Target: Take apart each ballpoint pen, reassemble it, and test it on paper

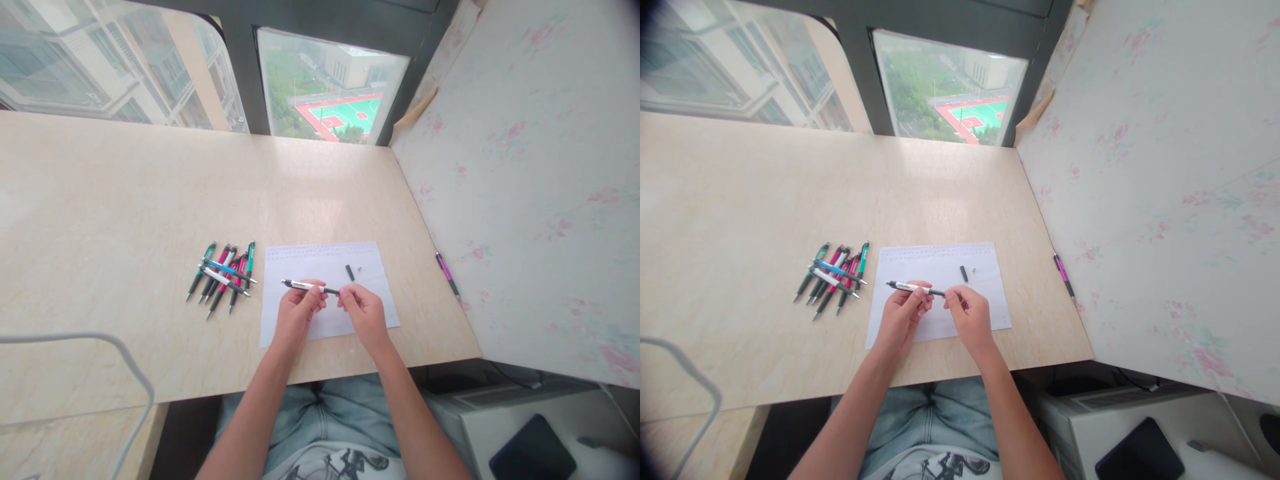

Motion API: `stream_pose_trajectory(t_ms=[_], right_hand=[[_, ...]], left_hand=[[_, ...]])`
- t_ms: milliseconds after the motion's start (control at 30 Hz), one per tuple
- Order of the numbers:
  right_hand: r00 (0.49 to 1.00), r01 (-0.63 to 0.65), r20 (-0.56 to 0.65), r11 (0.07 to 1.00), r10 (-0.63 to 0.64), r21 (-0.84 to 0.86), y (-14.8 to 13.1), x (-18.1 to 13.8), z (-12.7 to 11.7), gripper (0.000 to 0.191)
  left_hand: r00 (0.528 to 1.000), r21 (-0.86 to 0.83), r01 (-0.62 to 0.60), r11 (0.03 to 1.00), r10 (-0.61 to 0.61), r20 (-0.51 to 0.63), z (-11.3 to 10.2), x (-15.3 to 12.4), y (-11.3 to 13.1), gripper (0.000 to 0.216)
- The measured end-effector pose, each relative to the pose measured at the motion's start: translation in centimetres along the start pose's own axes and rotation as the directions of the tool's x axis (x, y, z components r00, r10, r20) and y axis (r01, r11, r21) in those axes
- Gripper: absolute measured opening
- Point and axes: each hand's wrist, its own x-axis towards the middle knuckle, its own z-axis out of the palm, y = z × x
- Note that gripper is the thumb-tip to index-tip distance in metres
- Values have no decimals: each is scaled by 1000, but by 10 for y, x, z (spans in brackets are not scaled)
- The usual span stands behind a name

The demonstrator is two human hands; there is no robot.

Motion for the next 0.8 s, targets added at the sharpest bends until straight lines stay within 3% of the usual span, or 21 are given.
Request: stream_pose_trajectory(t_ms=[67, 200, 367, 600, 800], right_hand=[[999, 18, -41, 1000, -18, 10, 0, -1, 1, 22], [1000, -4, -20, 998, 5, 65, 2, -3, 2, 25], [999, -35, 1, 999, 35, -9, 3, -2, 0, 36], [998, 37, -45, 999, -38, -16, 1, -1, -5, 13], [988, 137, -62, 990, -138, -31, 0, 1, -7, 8]], left_hand=[[1000, -16, -5, 1000, 5, 17, 0, 0, 0, 23], [999, -14, -6, 1000, 6, 48, -2, 1, -1, 23], [999, 5, 5, 1000, -6, 38, -4, 3, -5, 23], [999, -17, 5, 1000, -4, 39, -4, 3, -4, 21], [999, -43, 9, 999, -7, 36, -2, 1, -1, 21]])
